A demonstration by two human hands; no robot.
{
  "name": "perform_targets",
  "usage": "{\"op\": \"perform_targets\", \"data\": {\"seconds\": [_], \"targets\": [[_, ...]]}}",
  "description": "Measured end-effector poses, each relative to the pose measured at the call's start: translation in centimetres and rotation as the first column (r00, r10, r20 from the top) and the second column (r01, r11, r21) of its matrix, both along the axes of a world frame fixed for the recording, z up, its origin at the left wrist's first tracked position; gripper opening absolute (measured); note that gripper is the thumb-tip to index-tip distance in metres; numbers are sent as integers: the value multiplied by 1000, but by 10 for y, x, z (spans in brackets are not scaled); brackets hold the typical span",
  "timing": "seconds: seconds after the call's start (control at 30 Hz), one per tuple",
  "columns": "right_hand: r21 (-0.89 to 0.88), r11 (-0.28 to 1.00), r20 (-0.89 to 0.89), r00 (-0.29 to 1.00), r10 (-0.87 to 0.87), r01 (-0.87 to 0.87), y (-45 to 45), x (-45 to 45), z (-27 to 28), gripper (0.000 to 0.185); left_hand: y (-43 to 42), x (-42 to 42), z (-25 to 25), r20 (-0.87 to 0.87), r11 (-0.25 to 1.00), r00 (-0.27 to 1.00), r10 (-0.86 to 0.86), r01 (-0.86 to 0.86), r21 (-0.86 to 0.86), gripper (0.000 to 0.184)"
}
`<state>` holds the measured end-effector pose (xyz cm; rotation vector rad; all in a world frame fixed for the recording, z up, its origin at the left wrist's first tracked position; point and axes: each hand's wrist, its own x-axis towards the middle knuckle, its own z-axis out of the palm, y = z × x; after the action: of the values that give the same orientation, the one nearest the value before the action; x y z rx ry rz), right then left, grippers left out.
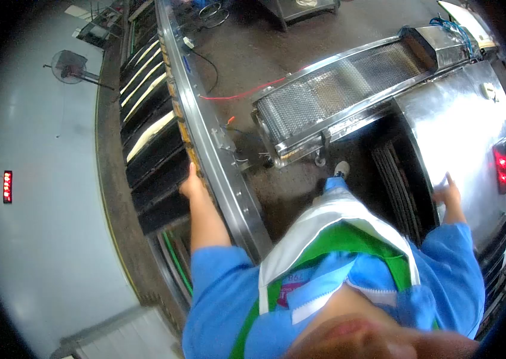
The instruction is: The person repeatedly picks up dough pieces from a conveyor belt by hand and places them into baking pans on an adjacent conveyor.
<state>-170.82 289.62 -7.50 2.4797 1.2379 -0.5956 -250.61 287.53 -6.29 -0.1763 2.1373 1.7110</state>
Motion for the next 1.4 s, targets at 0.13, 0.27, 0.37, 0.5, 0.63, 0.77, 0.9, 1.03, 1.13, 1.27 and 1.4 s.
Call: {"op": "perform_targets", "data": {"seconds": [0.13,0.27,0.37,0.5,0.63,0.77,0.9,1.03,1.13,1.27,1.4], "targets": [[57,997,-19,998,-54,55,8,3,-2,96,0,1,-5,-34,1000,999,26,-26,-8,86],[89,995,37,998,50,-53,1,20,-23,96,-2,-15,-15,-13,995,1000,-10,9,-97,78],[134,991,28,999,-17,13,1,-9,6,95,-6,15,17,58,997,997,-49,52,-53,57],[107,994,25,1000,-8,5,1,0,1,95,-8,-5,-5,128,990,986,-108,96,101,52],[87,996,31,999,29,-32,-1,-4,7,106,-10,-6,-10,97,997,992,-80,80,4,52],[-6,1000,85,996,29,-28,1,-14,17,110,-9,-10,-12,117,989,992,-44,59,-132,53],[5,1000,-6,1000,-26,26,5,-2,5,116,-10,-6,-9,129,994,989,-76,64,92,52],[5,1000,65,998,3,-4,3,-10,11,117,-9,-5,-9,102,999,994,-40,41,-17,50],[26,1000,83,997,10,-12,3,-14,16,116,-8,22,16,80,997,994,-72,71,7,49],[-25,999,60,998,-18,20,4,-18,23,110,-8,16,11,93,997,993,-78,76,29,51],[58,997,28,999,-43,41,5,-3,3,117,-9,1,-3,65,996,994,-85,86,-12,53]]}}
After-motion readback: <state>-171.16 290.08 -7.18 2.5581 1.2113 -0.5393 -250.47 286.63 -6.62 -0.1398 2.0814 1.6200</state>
